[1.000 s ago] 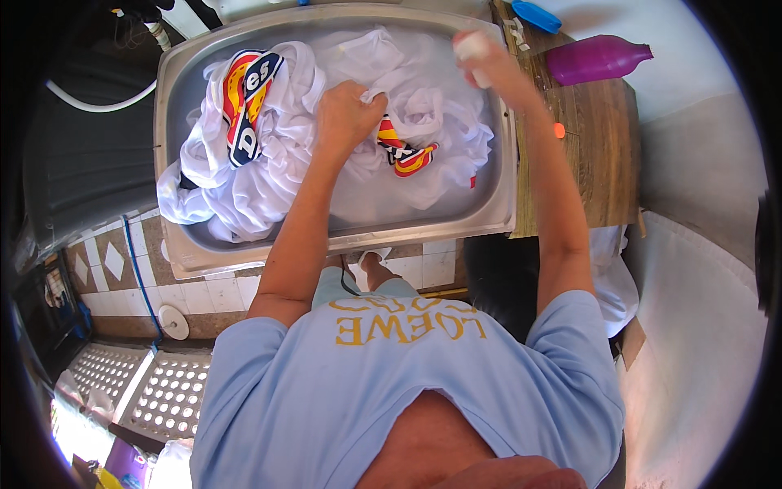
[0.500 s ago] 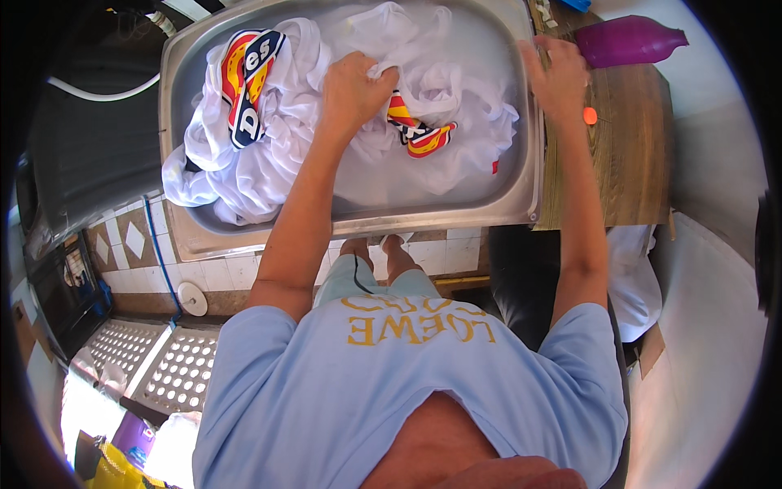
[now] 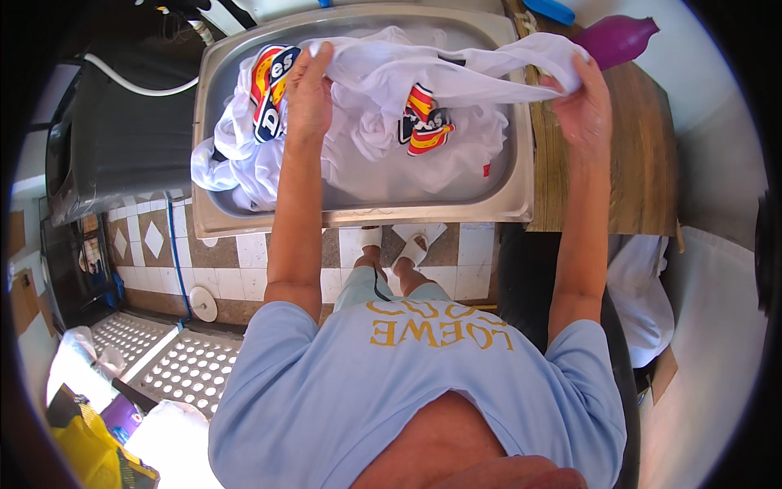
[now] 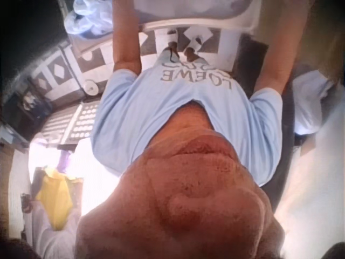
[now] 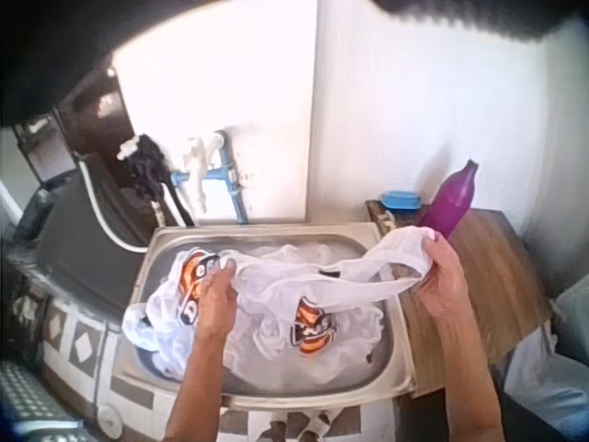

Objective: The person hand washes white t-shirts in a basin of soapy water by scrubbing them together and then transfers the shirts into a top-loading washing machine.

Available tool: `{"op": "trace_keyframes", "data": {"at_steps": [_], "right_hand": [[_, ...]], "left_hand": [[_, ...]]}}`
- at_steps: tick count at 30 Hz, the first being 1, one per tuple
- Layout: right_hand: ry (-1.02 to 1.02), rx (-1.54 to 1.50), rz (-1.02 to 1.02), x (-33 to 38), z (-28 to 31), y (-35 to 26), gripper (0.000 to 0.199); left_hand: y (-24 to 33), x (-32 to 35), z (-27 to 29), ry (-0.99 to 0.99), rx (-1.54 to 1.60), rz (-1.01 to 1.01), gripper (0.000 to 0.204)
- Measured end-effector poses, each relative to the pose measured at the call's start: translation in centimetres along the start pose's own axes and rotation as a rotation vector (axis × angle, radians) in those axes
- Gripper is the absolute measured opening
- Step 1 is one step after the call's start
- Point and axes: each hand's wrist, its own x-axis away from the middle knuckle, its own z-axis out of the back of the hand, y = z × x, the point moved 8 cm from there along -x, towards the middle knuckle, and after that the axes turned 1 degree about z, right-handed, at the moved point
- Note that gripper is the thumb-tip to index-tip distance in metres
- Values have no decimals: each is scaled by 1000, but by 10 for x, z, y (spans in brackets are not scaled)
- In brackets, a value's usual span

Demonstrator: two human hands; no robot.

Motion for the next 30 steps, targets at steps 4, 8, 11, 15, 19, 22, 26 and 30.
{"op": "trace_keyframes", "data": {"at_steps": [4, 8, 11, 15, 19, 22, 26, 30], "right_hand": [[-89, -84, 13, 2, 15, -15, 26], [-121, -71, -16, 5, 8, -12, 34], [-128, -76, -67, 4, 1, 3, 37], [-203, -77, -108, 3, -31, 18, 41], [-265, -60, -118, -12, -51, 27, 44], [-197, -104, -108, -14, -62, 17, 44], [100, -178, -121, -31, -19, 72, 34], [117, -337, -481, -28, -14, 210, 36]], "left_hand": [[35, -3, -13, 7, 39, -70, 11], [42, -12, 6, 46, -220, -38, 15], [50, -18, 30, 114, -814, -118, 27], [51, 4, -19, 106, -1556, -709, 40], [-27, 18, -97, -509, -1289, -457, 55], [-56, 4, -90, -628, -1282, -139, 47], [-59, -9, -82, -553, -407, 212, 31], [-59, 30, -152, -384, -164, -39, 25]]}}
